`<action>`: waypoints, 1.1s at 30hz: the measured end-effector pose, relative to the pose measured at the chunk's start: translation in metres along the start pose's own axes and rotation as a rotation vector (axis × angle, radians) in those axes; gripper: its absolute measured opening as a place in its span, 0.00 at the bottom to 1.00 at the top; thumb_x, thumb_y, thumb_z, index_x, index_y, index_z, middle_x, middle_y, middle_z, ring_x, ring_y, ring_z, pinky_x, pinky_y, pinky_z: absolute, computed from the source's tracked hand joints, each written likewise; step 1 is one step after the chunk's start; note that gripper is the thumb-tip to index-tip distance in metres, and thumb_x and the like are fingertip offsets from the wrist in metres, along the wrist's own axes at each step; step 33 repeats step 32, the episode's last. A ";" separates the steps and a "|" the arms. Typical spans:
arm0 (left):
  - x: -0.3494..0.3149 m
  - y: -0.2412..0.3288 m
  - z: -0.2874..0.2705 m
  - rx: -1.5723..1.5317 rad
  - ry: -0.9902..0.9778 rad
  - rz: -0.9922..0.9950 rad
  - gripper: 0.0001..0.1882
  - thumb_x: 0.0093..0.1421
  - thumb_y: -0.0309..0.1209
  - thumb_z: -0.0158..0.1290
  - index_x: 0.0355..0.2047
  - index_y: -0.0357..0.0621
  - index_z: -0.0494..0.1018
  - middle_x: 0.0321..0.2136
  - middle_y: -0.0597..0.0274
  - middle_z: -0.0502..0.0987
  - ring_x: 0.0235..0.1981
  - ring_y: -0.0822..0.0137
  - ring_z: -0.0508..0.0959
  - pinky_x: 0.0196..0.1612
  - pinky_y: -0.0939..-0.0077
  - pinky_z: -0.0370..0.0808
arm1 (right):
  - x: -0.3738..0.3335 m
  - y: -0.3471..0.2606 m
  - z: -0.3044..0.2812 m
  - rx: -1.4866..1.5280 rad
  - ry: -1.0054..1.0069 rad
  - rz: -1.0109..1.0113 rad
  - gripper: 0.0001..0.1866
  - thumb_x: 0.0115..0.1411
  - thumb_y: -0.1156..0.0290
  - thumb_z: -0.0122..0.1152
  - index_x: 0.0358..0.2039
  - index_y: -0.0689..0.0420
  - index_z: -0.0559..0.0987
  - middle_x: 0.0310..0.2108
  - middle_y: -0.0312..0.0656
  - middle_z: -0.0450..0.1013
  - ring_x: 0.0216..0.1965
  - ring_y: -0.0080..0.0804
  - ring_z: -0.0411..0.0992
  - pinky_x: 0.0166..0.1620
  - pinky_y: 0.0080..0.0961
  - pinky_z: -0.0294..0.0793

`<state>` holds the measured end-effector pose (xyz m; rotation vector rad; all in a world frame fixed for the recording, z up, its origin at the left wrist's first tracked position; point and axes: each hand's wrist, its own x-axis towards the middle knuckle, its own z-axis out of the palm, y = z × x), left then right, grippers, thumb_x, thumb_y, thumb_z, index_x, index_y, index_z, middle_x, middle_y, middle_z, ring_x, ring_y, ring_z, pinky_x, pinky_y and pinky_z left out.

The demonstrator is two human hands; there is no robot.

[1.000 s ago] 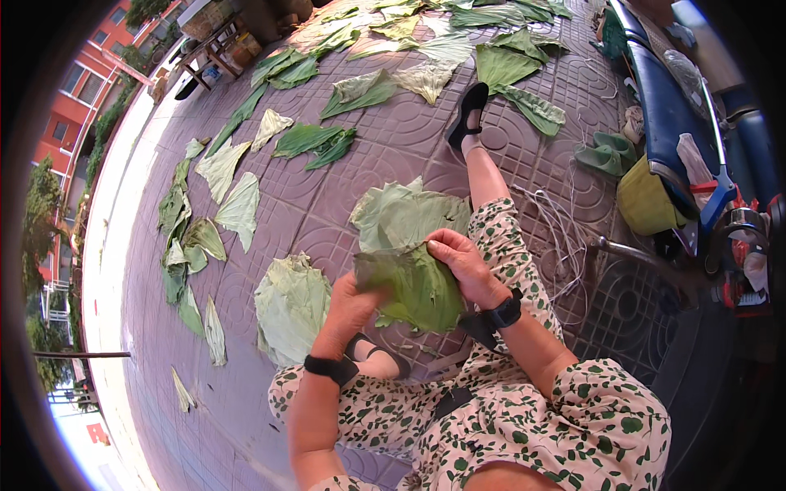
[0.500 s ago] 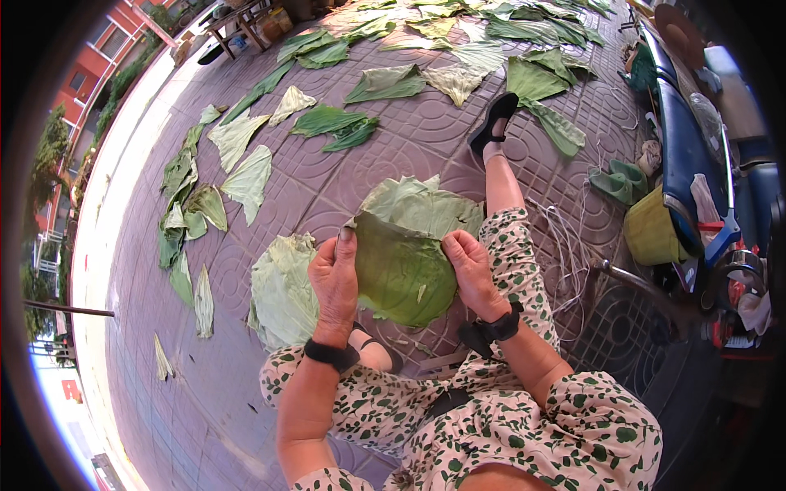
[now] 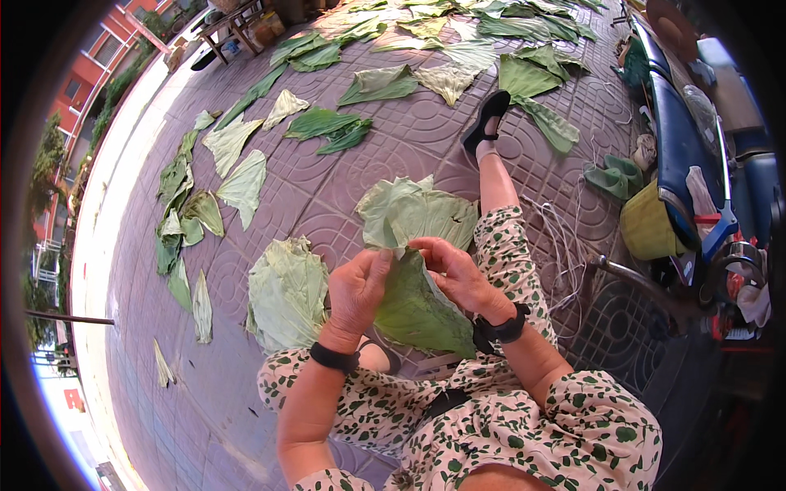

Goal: The person picks up large green leaves from the ground, folds and rolls them by hand, and places them back down.

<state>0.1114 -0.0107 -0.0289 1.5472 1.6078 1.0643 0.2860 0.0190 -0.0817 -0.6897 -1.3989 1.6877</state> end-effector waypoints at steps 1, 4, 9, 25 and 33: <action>0.000 0.000 0.003 -0.019 -0.032 -0.007 0.12 0.57 0.35 0.51 0.28 0.38 0.73 0.17 0.62 0.73 0.20 0.76 0.70 0.25 0.82 0.68 | -0.001 0.005 0.001 0.098 0.046 0.024 0.13 0.58 0.77 0.49 0.44 0.60 0.68 0.30 0.31 0.65 0.31 0.15 0.63 0.35 0.10 0.65; -0.001 -0.001 0.007 -0.063 -0.068 -0.029 0.09 0.54 0.32 0.54 0.29 0.38 0.73 0.18 0.63 0.73 0.20 0.76 0.70 0.25 0.82 0.68 | -0.001 0.008 0.003 0.039 0.145 -0.006 0.11 0.59 0.76 0.47 0.43 0.59 0.69 0.29 0.30 0.64 0.30 0.14 0.63 0.34 0.09 0.64; -0.001 -0.007 0.007 -0.067 -0.085 -0.049 0.07 0.54 0.29 0.55 0.30 0.37 0.72 0.20 0.73 0.70 0.22 0.83 0.66 0.25 0.89 0.65 | -0.002 -0.002 -0.007 0.145 -0.002 0.112 0.13 0.60 0.71 0.49 0.45 0.60 0.68 0.34 0.31 0.65 0.32 0.12 0.62 0.35 0.09 0.63; -0.003 -0.003 0.010 -0.080 -0.117 0.017 0.08 0.54 0.27 0.54 0.32 0.38 0.70 0.25 0.71 0.71 0.27 0.81 0.68 0.31 0.87 0.67 | -0.001 0.004 0.002 -0.042 0.090 0.071 0.08 0.58 0.75 0.51 0.38 0.62 0.70 0.32 0.32 0.68 0.34 0.15 0.64 0.38 0.13 0.66; -0.001 -0.008 0.003 -0.241 -0.107 -0.145 0.11 0.53 0.32 0.57 0.35 0.41 0.71 0.25 0.71 0.72 0.27 0.82 0.68 0.32 0.87 0.68 | -0.005 0.002 0.012 0.075 0.050 0.099 0.09 0.58 0.70 0.53 0.37 0.62 0.70 0.29 0.30 0.67 0.32 0.13 0.62 0.37 0.12 0.65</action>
